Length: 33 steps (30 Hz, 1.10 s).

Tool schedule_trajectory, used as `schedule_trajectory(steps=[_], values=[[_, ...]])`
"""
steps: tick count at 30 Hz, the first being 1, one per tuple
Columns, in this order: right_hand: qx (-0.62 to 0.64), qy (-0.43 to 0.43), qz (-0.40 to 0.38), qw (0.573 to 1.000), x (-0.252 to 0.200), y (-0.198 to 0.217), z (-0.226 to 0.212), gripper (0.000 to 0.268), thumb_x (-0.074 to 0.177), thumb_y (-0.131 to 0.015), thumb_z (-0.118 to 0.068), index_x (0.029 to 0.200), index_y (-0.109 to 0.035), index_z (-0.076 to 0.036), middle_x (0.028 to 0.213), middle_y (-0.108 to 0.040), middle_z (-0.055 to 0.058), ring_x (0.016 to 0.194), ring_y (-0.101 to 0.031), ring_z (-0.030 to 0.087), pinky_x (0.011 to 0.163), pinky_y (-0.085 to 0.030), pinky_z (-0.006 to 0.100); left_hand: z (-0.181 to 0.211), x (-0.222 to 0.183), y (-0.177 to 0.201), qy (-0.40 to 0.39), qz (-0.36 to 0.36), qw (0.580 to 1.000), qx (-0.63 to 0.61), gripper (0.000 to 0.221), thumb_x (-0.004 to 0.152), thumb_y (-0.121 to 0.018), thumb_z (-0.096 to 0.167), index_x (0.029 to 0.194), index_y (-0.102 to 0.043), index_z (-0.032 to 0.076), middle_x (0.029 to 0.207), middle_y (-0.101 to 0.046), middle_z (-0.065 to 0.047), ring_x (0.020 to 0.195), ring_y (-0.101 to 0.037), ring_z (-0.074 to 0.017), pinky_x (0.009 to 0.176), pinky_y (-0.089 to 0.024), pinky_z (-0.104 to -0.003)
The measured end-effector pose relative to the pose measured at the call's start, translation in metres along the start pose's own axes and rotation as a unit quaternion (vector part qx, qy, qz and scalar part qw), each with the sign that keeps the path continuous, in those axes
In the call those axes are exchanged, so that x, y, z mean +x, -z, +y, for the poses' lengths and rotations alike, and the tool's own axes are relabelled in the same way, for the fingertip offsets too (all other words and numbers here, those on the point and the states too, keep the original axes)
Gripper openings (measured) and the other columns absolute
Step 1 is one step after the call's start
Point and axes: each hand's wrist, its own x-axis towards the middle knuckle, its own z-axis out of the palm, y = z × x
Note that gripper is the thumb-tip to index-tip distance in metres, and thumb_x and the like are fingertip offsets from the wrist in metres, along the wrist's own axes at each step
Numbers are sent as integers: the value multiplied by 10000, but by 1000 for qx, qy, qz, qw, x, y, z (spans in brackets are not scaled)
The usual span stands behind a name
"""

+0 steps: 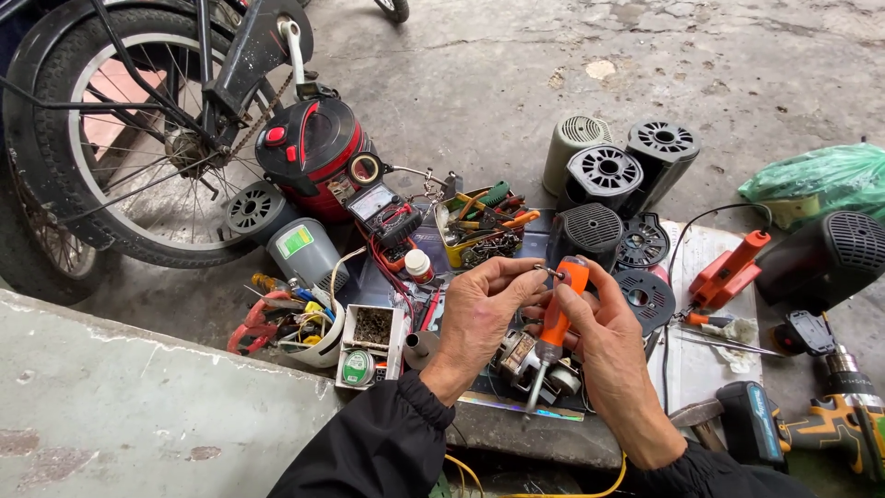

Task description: Disassembling an electric motor component using a power drill and a screwdriver on a repair bench.

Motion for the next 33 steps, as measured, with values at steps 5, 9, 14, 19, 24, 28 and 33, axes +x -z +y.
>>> schedule_trajectory(steps=[5, 9, 14, 19, 24, 28, 33], values=[[-46, 31, 13, 998, -6, -2, -5, 606, 1008, -695, -202, 1592, -561, -112, 1120, -809, 85, 992, -801, 239, 886, -637, 387, -1, 2, 1, -5, 9, 1000, -6, 296, 957, -803, 180, 1189, -821, -2, 1049, -875, -140, 919, -854, -201, 906, -712, -280], [-35, 44, 17, 998, -10, -5, -8, 612, 980, -708, -134, 1573, -573, -67, 1191, -814, 132, 1081, -789, 238, 986, -655, 419, -1, 2, 2, -7, 10, 1000, -23, 289, 968, -790, 152, 1201, -812, -18, 1067, -874, -171, 922, -861, -232, 907, -713, -281], [-55, 69, 26, 996, -11, -5, -5, 508, 953, -752, -114, 1445, -664, -28, 1240, -828, 127, 1144, -781, 196, 1066, -626, 345, 2, 1, 3, 20, 4, 998, -60, 308, 970, -787, 132, 1230, -798, -31, 1055, -862, -178, 944, -850, -231, 909, -702, -283], [-62, 108, 39, 991, -12, -4, -6, 431, 933, -795, -83, 1346, -685, -24, 1218, -842, 133, 1136, -796, 188, 1059, -625, 310, 2, 6, 5, 93, 10, 984, -152, 334, 960, -784, 85, 1269, -762, -42, 1129, -821, -170, 982, -834, -291, 931, -683, -322], [-104, 157, 104, 976, -5, 5, -11, 308, 986, -789, -118, 1268, -680, -55, 1141, -825, 84, 1034, -769, 141, 1010, -577, 258, 8, 6, 10, 125, -13, 968, -219, 389, 955, -792, 102, 1314, -733, -37, 1215, -819, -210, 973, -793, -236, 901, -677, -288], [-84, 162, 93, 979, 0, 15, -7, 220, 1013, -801, -111, 1174, -653, -83, 1069, -791, 42, 1022, -726, 96, 993, -550, 229, 13, 5, 11, 137, 7, 968, -210, 344, 929, -818, 106, 1221, -699, -33, 1195, -816, -236, 993, -797, -269, 905, -684, -310], [-134, 120, 87, 980, -10, 9, -14, 267, 995, -781, -142, 1231, -688, -60, 1093, -843, 77, 743, -605, 150, 664, -452, 274, 3, 9, 14, 142, -15, 966, -216, 289, 993, -774, 226, 1150, -684, 1, 1224, -823, -251, 1006, -809, -278, 929, -684, -325]])
